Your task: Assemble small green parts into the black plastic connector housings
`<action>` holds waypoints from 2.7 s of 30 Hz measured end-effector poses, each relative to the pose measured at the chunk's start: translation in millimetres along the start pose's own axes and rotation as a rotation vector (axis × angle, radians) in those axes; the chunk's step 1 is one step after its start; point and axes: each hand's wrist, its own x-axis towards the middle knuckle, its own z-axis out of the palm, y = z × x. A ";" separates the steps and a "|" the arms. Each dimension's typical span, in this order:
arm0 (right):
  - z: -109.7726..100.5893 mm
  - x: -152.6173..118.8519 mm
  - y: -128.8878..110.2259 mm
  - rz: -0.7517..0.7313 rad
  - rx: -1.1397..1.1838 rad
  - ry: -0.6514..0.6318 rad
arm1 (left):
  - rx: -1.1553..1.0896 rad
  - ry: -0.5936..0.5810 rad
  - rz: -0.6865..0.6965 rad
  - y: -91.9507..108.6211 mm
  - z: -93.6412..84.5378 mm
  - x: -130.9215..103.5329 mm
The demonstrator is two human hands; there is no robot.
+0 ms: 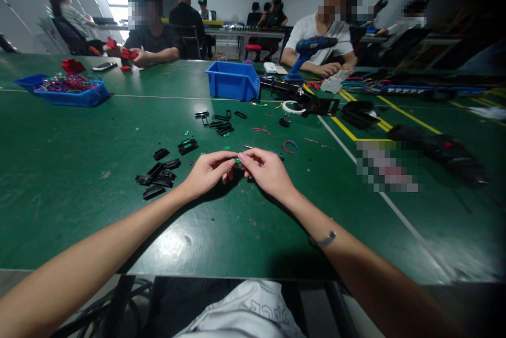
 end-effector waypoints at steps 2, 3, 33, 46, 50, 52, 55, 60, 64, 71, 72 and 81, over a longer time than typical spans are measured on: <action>-0.1 -0.3 -0.5 0.000 -0.007 -0.003 | 0.000 -0.002 0.006 -0.1 -0.1 -0.1; -0.1 -0.4 -0.9 0.001 -0.009 -0.002 | -0.002 -0.003 0.009 0.1 -0.1 -0.3; 4.0 -2.4 -2.9 0.019 -0.021 0.024 | 0.035 -0.018 0.068 -0.5 -0.8 -1.0; 1.2 -0.6 -3.5 0.052 0.048 -0.023 | -0.003 -0.001 0.065 2.3 1.7 -1.0; -1.9 0.5 -2.8 0.057 0.107 -0.093 | -0.002 -0.001 0.071 3.9 1.2 -0.5; -3.1 1.5 -1.2 0.071 0.151 -0.129 | -0.001 0.005 0.072 3.1 0.6 -0.4; -3.7 3.1 1.6 0.092 0.202 -0.155 | 0.000 0.016 0.068 1.1 0.2 -0.3; -4.5 4.3 1.3 0.122 0.228 -0.188 | 0.000 0.008 0.070 1.9 0.9 -0.8; -6.1 4.2 -0.6 0.156 0.243 -0.230 | 0.022 0.004 0.080 4.6 1.7 -1.5; -5.1 4.9 3.4 0.182 0.304 -0.258 | 0.097 -0.017 0.122 2.2 0.8 -1.3; -5.1 5.1 4.1 0.182 0.310 -0.264 | 0.099 -0.024 0.126 1.7 0.6 -1.2; -7.6 6.0 6.5 0.156 0.321 -0.282 | 0.033 -0.052 0.108 -0.1 0.0 -1.4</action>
